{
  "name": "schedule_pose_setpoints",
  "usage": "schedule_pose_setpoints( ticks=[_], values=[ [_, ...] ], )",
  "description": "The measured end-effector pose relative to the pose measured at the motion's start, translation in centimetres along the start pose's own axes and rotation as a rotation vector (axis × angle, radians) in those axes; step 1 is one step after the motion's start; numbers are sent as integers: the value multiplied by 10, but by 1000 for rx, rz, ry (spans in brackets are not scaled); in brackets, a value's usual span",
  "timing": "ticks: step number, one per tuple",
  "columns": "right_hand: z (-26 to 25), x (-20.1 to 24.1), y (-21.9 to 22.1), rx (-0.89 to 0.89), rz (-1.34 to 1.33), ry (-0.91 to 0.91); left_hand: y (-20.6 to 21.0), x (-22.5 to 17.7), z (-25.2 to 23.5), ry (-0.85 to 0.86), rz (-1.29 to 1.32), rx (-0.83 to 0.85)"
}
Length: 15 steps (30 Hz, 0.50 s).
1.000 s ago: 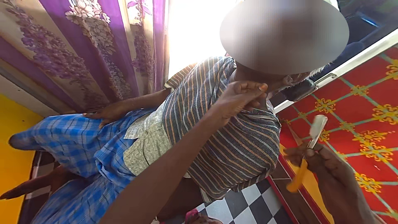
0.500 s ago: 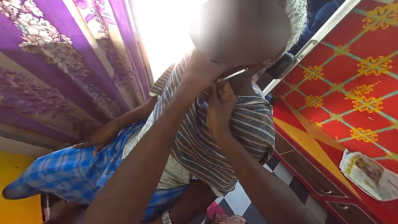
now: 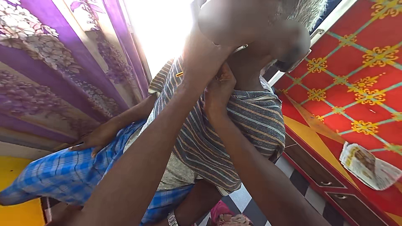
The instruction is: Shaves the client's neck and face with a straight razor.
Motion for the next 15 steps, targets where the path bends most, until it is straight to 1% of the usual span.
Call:
schedule_pose_setpoints(
  ticks=[2, 5, 8, 10, 12, 13, 15],
  values=[
    [0, -2, -1, -29, -18, 26, 1, 0, -1, 8, 9, 5],
    [0, -5, -4, -89, -30, 118, 1, 0, -2, -4, 16, 19],
    [4, -10, -4, -161, -130, 230, 0, 0, -1, -4, 14, 18],
    [3, -9, -3, -146, -136, 202, 0, 1, -2, -21, 9, 31],
    [1, -3, 1, -65, -84, 74, 1, 1, -3, -35, 7, 55],
    [0, -3, 4, -28, -76, 39, 1, 2, -3, -35, 3, 56],
    [2, -6, 6, -11, -100, 53, 1, 3, -3, -38, 3, 57]
  ],
)
Point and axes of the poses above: each hand's wrist, its own z-axis away from the middle knuckle, its own y-axis out of the palm, x = y × z, the point moved 9 cm from there along -z, towards the middle knuckle, and after that the axes turned 13 degrees about -y, right-handed, at the moved point
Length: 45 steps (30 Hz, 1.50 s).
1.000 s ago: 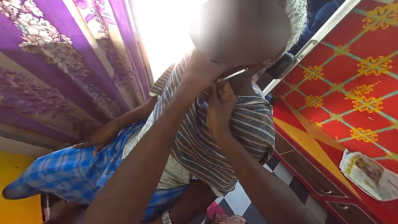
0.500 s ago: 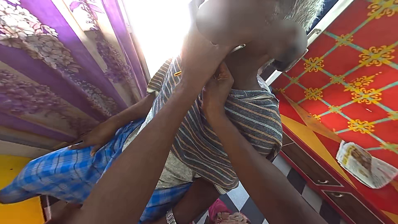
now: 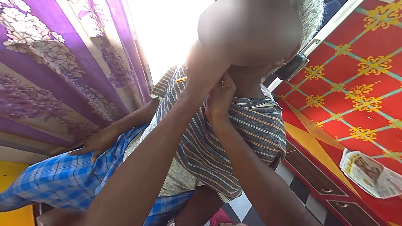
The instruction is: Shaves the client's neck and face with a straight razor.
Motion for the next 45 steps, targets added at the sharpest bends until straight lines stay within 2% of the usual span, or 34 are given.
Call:
schedule_pose_setpoints(
  ticks=[9, 12, 14, 22, 27, 33, 39, 45],
  values=[
    [12, -10, -8, -231, -152, 278, 1, 3, -2, -30, 23, 22],
    [7, -2, -2, -102, -102, 110, 0, 1, -1, -16, 16, 25],
    [6, -2, 1, -60, -95, 84, -1, 0, -1, 2, 11, 16],
    [19, -12, -8, -299, -216, 421, 1, 1, 1, 1, 32, 51],
    [17, 13, -21, -86, -56, 135, 14, -4, 17, -36, 71, 146],
    [0, 19, -20, 31, -31, 34, 11, -17, 16, 9, -77, -11],
    [-5, 16, -16, 60, -48, 103, 4, -19, 13, -11, -100, -64],
    [1, 8, -22, -104, -137, 288, 2, -21, 14, 38, -88, -84]
  ],
)
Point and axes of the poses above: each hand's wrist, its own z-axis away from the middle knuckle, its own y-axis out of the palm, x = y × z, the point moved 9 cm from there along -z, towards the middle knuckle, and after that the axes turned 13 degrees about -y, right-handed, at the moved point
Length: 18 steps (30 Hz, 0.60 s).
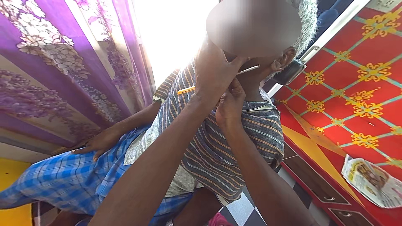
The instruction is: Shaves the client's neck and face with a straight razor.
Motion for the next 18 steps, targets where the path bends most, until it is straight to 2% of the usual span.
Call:
schedule_pose_setpoints(
  ticks=[3, 8, 13, 18],
  values=[
    [3, -3, -3, -67, -1, 72, 0, 0, 0, -13, -7, 6],
    [-1, 12, 8, 137, 92, -162, -2, -1, -1, -16, -37, -1],
    [0, 4, 4, 55, 17, -37, -1, 0, 0, -9, -32, -5],
    [5, -6, -6, -114, -43, 150, -1, 0, -1, -16, -13, 9]
  ],
)
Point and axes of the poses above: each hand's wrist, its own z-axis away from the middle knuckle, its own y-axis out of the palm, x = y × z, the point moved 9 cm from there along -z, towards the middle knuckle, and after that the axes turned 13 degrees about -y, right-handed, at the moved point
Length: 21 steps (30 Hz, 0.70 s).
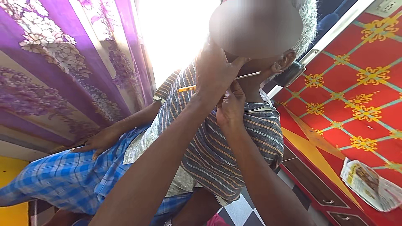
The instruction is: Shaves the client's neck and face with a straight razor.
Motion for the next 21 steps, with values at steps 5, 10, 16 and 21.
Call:
schedule_pose_setpoints(
  ticks=[5, 10, 16, 21],
  values=[
    [7, 2, -8, -108, -45, 62, -1, -1, 1, 14, -18, -11],
    [3, 34, 4, 159, 120, -249, 1, 0, 2, -50, -28, 84],
    [-4, 37, 6, 245, 176, -209, -2, -3, 3, -93, -10, 97],
    [-4, 31, -7, 139, 128, -115, -2, -2, 3, -85, -20, 86]
  ],
)
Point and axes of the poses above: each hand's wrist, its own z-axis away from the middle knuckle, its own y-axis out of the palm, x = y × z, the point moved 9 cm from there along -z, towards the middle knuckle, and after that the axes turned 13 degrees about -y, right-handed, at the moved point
